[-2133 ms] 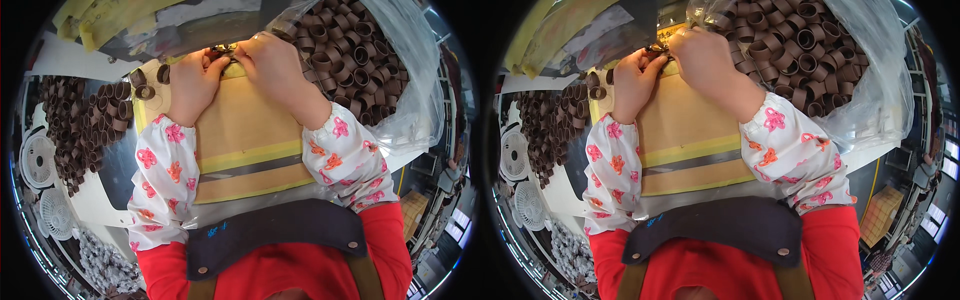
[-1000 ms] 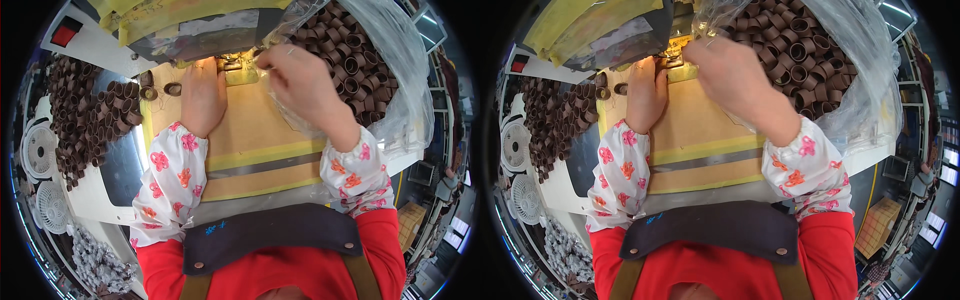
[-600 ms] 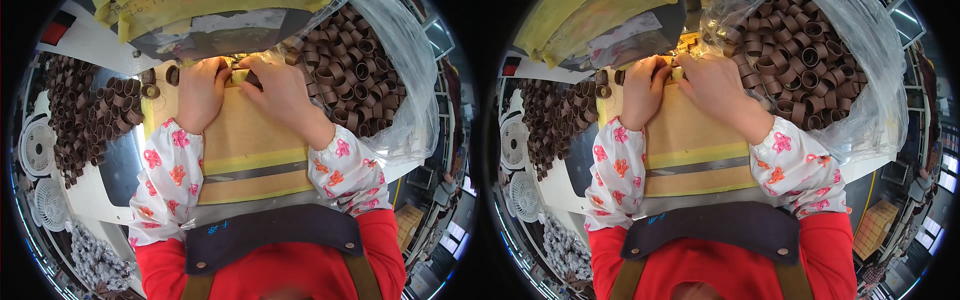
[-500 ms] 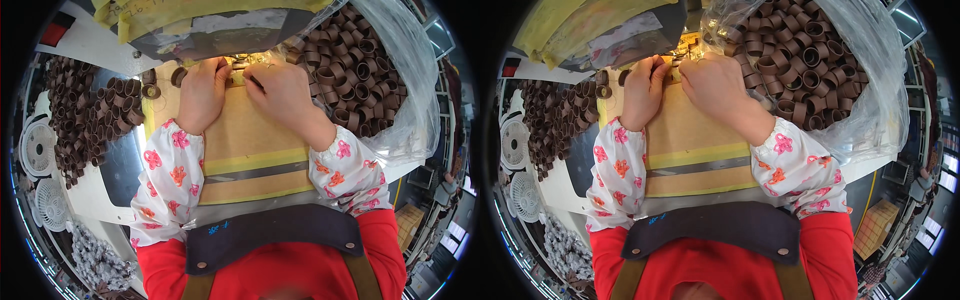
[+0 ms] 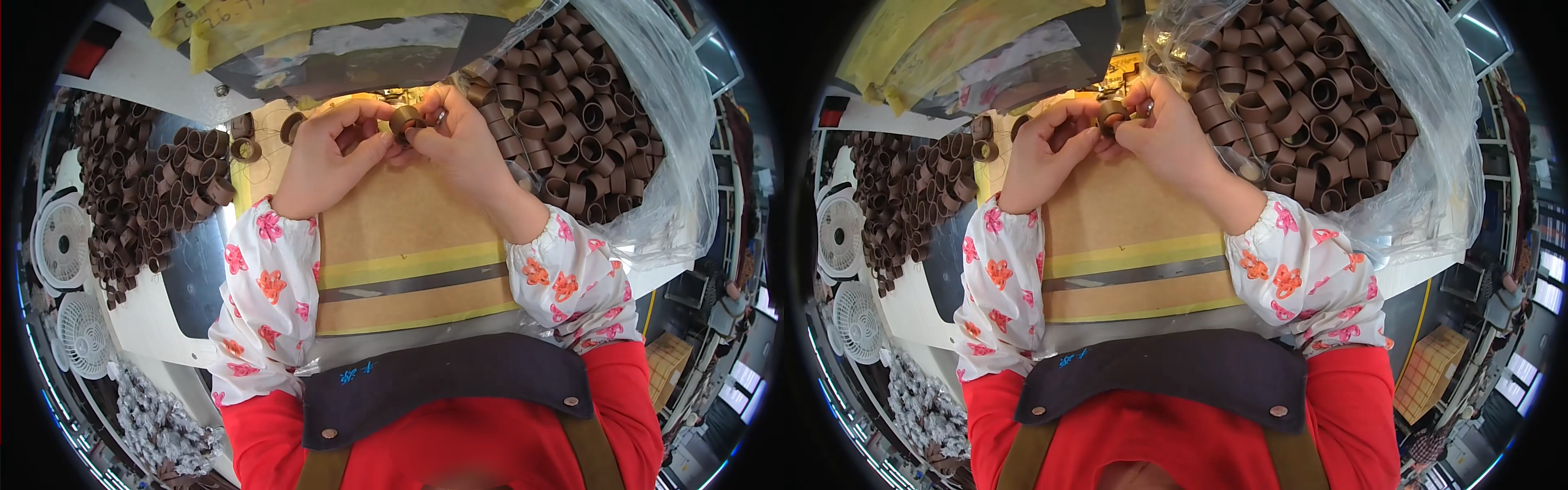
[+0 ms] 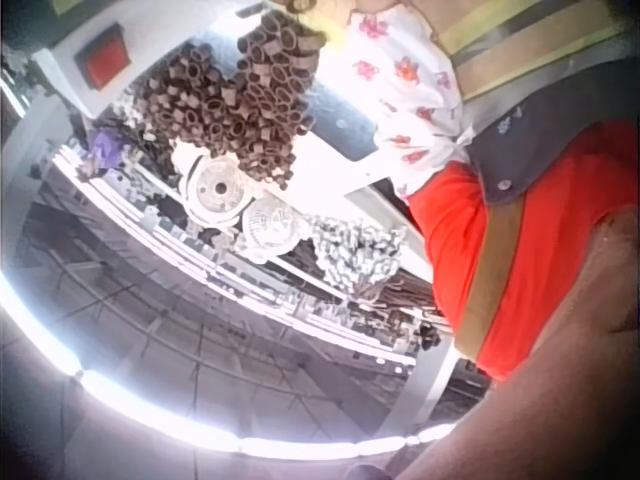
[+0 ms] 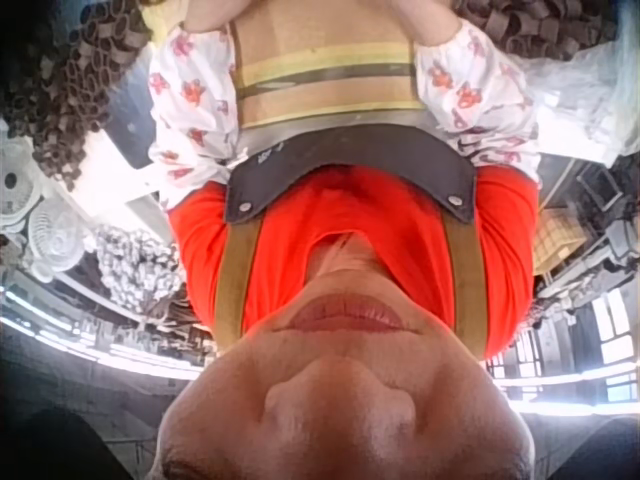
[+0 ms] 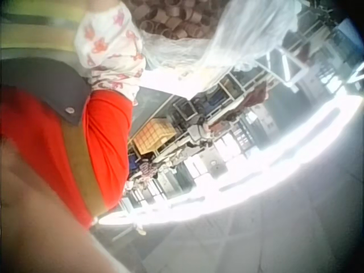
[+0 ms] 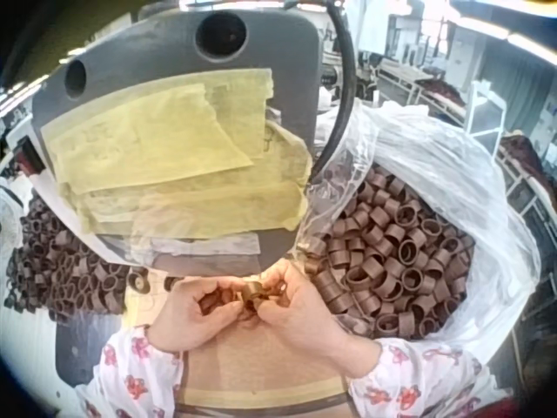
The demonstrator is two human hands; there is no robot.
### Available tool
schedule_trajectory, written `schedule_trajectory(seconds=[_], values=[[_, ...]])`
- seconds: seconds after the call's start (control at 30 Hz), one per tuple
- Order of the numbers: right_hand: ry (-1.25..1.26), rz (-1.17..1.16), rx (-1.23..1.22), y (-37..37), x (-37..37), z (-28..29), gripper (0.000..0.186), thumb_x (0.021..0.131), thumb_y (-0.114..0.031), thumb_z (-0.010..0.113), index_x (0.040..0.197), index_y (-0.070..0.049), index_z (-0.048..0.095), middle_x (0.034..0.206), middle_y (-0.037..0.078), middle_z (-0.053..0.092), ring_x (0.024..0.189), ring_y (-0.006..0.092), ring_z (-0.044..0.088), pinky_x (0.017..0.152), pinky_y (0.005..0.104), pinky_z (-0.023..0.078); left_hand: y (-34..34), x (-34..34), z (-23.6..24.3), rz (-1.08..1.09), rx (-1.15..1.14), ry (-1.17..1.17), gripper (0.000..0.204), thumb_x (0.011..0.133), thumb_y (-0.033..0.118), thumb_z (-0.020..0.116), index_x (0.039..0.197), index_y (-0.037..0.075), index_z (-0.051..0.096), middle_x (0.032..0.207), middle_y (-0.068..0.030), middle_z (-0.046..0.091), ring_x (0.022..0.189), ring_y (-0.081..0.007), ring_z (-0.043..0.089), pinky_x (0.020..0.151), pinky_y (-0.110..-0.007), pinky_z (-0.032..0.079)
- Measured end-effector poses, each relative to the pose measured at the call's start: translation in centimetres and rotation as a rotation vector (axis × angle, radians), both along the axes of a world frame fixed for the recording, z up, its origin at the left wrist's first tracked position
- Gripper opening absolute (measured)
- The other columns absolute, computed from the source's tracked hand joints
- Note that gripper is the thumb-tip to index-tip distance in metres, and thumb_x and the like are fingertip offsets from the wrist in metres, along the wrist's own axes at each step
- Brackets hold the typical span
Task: Sewing small brown leather loops using an industrial sewing machine.
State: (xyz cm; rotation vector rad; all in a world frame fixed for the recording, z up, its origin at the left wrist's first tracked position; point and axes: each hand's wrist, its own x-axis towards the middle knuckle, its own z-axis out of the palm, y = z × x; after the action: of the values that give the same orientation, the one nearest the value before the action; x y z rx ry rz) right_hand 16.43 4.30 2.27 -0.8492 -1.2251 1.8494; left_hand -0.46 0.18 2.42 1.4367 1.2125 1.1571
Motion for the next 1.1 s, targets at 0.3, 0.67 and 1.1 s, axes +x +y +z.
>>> schedule_trajectory(seconds=[0.3,0.67,1.1], values=[[-0.091,-0.109,0.127,-0.8,-0.9,-1.2,0.025,0.080,0.003,0.050,0.103,0.000,0.042,0.096,0.009,0.052,0.083,0.0121,0.057,0.063,0.0258,0.051,-0.2,0.9,-0.5,0.036,0.092,0.150,0.027,0.076,0.006,0.069,0.099,0.000,0.058,0.083,0.0018,0.053,0.075,-0.0036,0.052,0.066,-0.016,0.044],[-0.457,-0.115,0.835,0.9,0.4,0.3,0.007,0.074,0.001,0.059,0.080,0.001,0.056,0.069,0.012,0.057,0.063,0.0221,0.059,0.057,0.0307,0.046,0.7,-0.5,0.0,0.134,0.121,0.346,0.022,0.072,0.010,0.069,0.089,-0.002,0.064,0.067,-0.0039,0.061,0.055,-0.0062,0.050,0.053,-0.022,0.042],[-0.637,-0.132,1.065,1.9,-0.1,0.4,0.004,0.075,-0.001,0.058,0.076,0.003,0.056,0.079,0.016,0.057,0.074,0.0348,0.057,0.063,0.0399,0.046,1.4,0.9,-0.2,0.322,0.042,0.485,0.024,0.075,0.017,0.070,0.088,-0.002,0.066,0.070,-0.0057,0.066,0.063,-0.0059,0.058,0.060,-0.020,0.046]])
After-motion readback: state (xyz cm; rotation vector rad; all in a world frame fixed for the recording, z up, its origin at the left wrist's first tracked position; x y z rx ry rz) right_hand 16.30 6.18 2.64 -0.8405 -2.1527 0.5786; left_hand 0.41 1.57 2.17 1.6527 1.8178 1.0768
